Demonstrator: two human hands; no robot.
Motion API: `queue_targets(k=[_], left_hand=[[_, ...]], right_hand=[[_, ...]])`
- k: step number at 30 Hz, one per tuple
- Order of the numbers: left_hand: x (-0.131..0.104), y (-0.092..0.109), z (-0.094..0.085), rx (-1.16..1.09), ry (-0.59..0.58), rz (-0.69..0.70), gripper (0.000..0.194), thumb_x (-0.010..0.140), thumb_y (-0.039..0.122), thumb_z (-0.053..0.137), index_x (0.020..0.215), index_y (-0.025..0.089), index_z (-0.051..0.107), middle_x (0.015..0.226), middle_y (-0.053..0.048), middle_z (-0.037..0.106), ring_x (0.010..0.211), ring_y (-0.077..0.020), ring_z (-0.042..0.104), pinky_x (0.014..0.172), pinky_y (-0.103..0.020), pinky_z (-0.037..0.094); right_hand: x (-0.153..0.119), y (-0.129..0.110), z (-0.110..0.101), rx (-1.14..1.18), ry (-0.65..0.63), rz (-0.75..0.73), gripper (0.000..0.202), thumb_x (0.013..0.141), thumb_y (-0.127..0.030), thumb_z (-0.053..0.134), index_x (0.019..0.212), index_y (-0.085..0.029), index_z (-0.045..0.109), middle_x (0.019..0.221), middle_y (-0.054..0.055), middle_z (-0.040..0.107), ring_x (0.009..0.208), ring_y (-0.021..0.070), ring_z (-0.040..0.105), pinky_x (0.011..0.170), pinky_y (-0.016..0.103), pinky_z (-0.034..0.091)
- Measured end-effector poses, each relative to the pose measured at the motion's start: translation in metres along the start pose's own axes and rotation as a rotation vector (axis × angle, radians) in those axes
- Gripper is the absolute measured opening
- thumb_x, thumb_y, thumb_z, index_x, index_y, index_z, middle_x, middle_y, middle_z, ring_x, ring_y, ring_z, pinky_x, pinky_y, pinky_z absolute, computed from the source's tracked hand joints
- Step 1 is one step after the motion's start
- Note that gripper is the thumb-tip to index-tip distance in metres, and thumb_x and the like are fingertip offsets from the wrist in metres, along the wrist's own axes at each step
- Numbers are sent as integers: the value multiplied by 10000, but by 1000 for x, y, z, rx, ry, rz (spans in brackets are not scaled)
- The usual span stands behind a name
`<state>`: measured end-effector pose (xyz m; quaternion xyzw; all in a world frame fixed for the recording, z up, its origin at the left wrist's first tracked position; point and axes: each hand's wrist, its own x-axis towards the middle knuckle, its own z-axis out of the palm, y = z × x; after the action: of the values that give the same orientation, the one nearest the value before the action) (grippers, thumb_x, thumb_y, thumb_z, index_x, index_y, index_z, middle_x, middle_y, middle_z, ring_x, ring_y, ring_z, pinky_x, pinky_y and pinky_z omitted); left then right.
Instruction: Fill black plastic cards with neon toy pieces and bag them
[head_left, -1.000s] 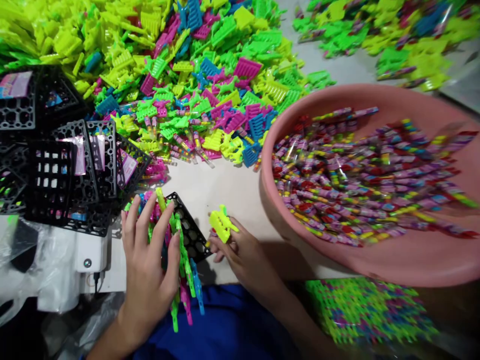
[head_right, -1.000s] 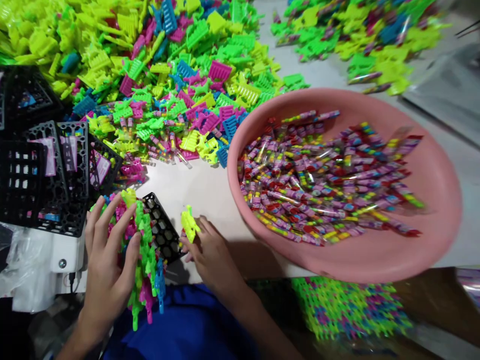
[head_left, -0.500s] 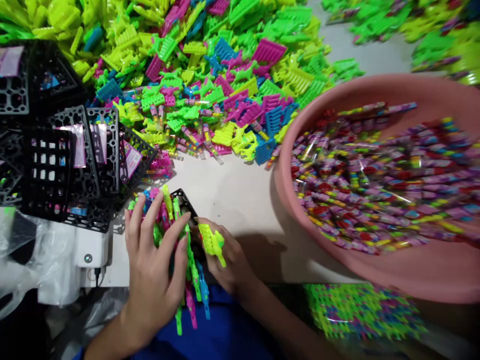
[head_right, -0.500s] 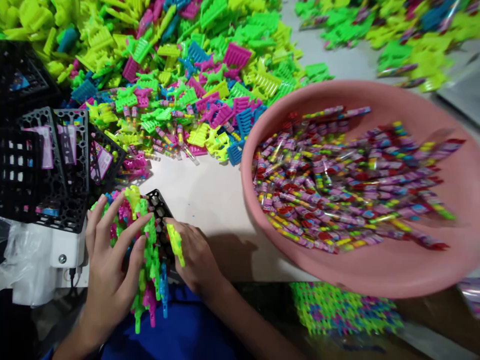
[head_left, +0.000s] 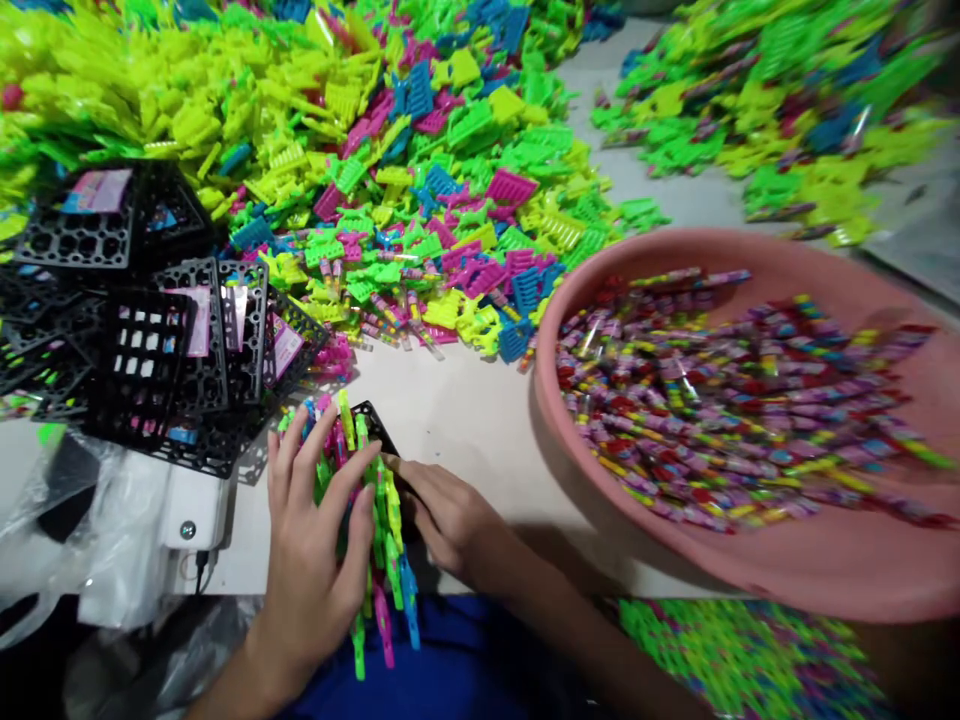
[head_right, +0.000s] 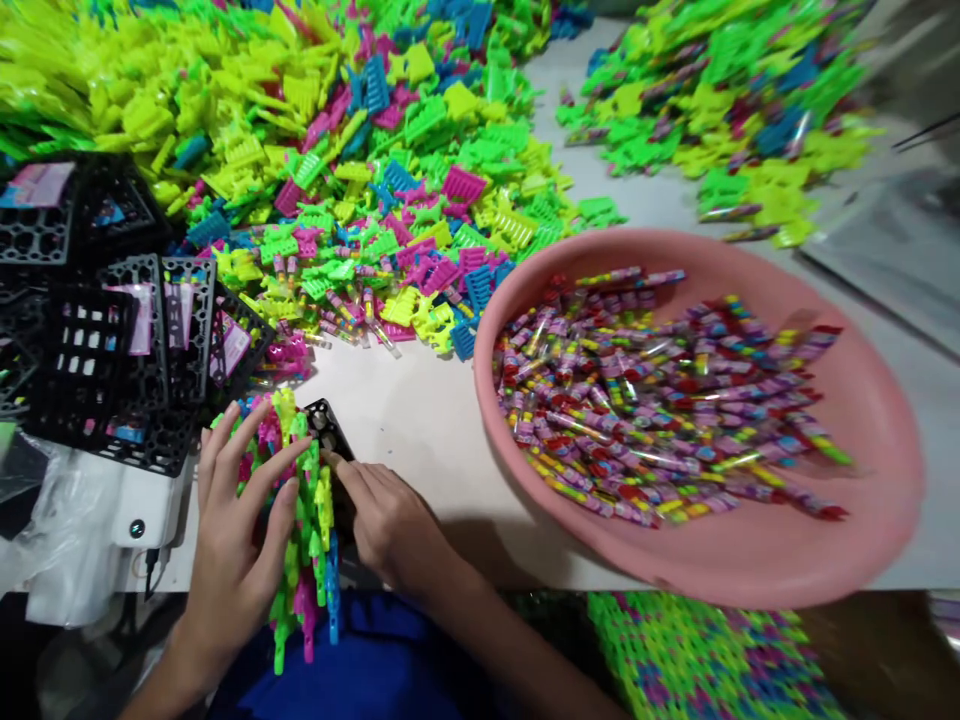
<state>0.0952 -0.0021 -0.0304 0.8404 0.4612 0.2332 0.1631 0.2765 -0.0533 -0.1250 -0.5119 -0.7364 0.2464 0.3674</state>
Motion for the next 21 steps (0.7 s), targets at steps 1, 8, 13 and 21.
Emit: queue_targets(k=[1,8,13,21], left_hand=[[-3,1,-2,-8,1,1,430,1095,133,518,1478,304,613,1771,-38,396,1719,-244,228,1438,-535,122],[-23,21,-1,138,-114,128,556,1085,125,509,1631,220,465,1837,-76,267,1744,-225,129,1439,-476,-6],[-13,16,6,213,-90,117,572,1085,110,504,1642,224,445,1832,-89,276,1746,-212,105,1433,-481,-20],[2,3,7,192,-48,111,533,1102,139,504,1624,241,475,1805,-86,338,1738,-205,144,1434,-485,-1]], right_hand=[[4,3,-8,55,-24,14,474,1083,-78,377,1523,-179,521,1203,132,762,1075,268,752,939,418,653],[83,36,-44,-282,170,370,353,1137,-243,480,1451,-194,635,1530,182,593,1182,310,728,954,451,627],[112,40,-35,-576,29,422,249,1136,-220,499,1214,-157,727,1312,171,704,1209,334,681,837,397,602],[26,26,-21,-474,166,330,211,1163,-297,479,1305,-197,599,1165,113,760,1064,293,743,799,382,590]])
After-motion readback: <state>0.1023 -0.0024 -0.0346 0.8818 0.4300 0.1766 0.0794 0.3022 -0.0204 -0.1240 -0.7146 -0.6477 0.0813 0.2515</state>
